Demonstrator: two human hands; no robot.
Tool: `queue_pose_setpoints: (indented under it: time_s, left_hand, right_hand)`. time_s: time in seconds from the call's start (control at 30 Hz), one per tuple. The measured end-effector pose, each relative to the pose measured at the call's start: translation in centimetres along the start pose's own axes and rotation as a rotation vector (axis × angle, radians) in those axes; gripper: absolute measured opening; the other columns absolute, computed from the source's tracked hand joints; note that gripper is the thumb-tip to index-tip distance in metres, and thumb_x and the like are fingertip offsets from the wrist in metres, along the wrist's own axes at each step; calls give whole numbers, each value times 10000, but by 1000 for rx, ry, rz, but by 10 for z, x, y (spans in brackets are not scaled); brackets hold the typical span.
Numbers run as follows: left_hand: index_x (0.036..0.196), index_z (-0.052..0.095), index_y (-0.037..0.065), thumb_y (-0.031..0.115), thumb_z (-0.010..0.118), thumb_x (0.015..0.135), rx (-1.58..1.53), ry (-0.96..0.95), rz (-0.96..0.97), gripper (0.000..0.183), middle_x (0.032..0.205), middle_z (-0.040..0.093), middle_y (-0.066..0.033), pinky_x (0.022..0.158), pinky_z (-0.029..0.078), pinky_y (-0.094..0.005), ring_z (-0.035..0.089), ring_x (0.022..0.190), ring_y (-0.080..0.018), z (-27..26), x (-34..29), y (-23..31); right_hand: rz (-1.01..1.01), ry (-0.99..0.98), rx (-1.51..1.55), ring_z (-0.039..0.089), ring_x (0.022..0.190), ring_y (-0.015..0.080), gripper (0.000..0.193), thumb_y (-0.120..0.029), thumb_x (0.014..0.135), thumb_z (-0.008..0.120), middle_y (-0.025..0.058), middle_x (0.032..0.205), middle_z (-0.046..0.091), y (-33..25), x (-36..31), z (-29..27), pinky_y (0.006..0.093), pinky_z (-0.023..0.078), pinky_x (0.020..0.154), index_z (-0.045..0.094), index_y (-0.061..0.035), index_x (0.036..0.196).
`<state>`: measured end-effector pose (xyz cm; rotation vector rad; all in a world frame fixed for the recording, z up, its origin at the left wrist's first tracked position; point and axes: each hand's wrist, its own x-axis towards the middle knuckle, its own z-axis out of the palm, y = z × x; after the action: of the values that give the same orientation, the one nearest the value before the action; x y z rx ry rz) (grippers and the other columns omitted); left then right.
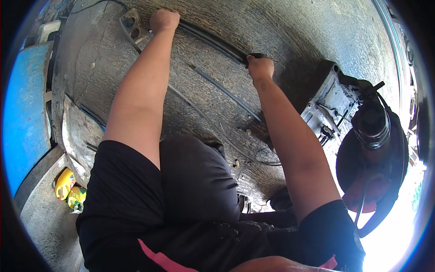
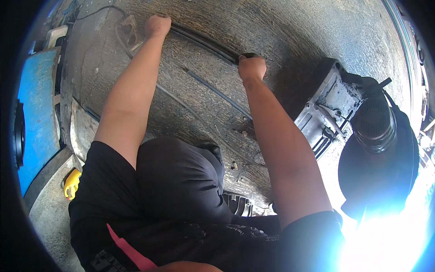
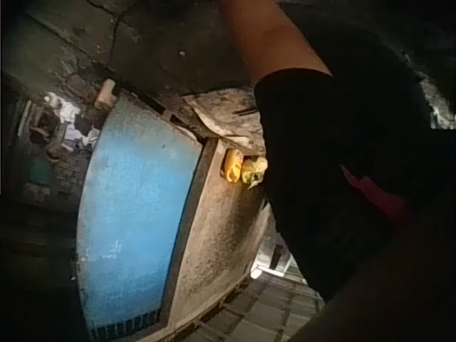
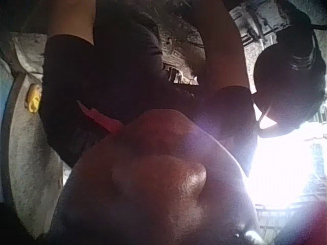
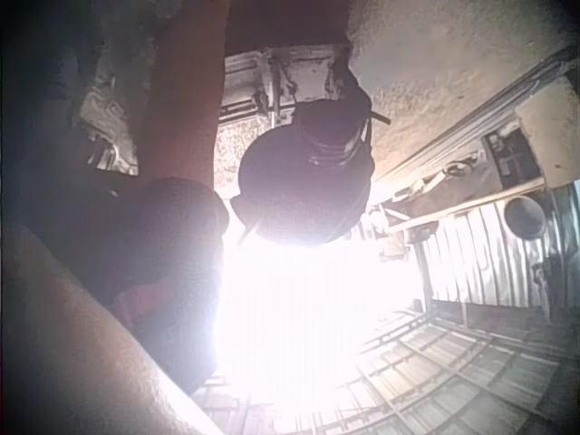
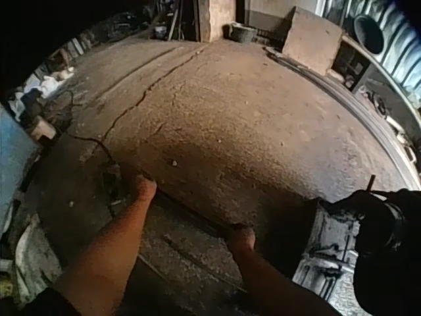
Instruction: Measuring and cutting a thin metal rod using a circular metal chop saw.
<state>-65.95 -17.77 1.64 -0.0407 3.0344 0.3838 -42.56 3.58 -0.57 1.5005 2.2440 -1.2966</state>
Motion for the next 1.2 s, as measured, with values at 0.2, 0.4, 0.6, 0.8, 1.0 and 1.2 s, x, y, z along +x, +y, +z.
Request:
queue_pose_setpoints:
  time_s: [0.2,0.4,0.6,0.8,1.0,1.2]
  left_hand:
    - [977,671,-8,354,550,832,-27,4,15,408,1014,646,-236,856,499,-451,622,962,-374,-4,0,-5]
    - [1110,638,63,374,526,860,-26,-55,-22,415,1111,625,-202,892,472,-454,586,1047,-363,-10,-3,-3]
    - [1121,636,73,377,528,862,-63,-47,3,413,1131,617,-201,904,462,-459,578,1062,-360,-7,1,-10]
    - [1142,622,58,382,536,856,-69,-21,-8,441,1147,607,-209,918,455,-454,568,1082,-359,-6,1,-11]
    - [1228,573,85,393,550,853,-54,20,51,485,1219,571,-199,955,442,-445,552,1116,-350,-9,-6,-3]
    - [1271,556,152,424,578,838,9,51,23,512,1278,537,-159,1012,403,-419,469,1214,-324,4,-4,-6]
  right_hand:
    - [5,-137,11,642,960,314,243,-209,770,669,176,995,674,-7,-9,-6,380,495,855,704,-71,967]
    - [-54,-175,-31,646,951,307,261,-179,773,666,173,992,675,-5,-8,-8,378,495,851,687,-89,1016]
    - [-389,-239,-120,602,1007,311,436,-143,761,718,178,1031,638,-8,-35,-13,381,470,896,572,-106,1170]
    - [-381,-185,-207,561,1037,353,424,-126,749,725,188,1112,555,-6,-30,-6,402,463,925,575,-107,1146]
    - [-401,-174,-226,561,1039,349,397,-126,751,723,190,1094,562,-6,-31,-7,402,465,917,584,-115,1123]
    - [-393,-168,-215,563,1034,352,397,-130,747,720,195,1078,569,-6,-32,-6,403,463,915,586,-105,1120]
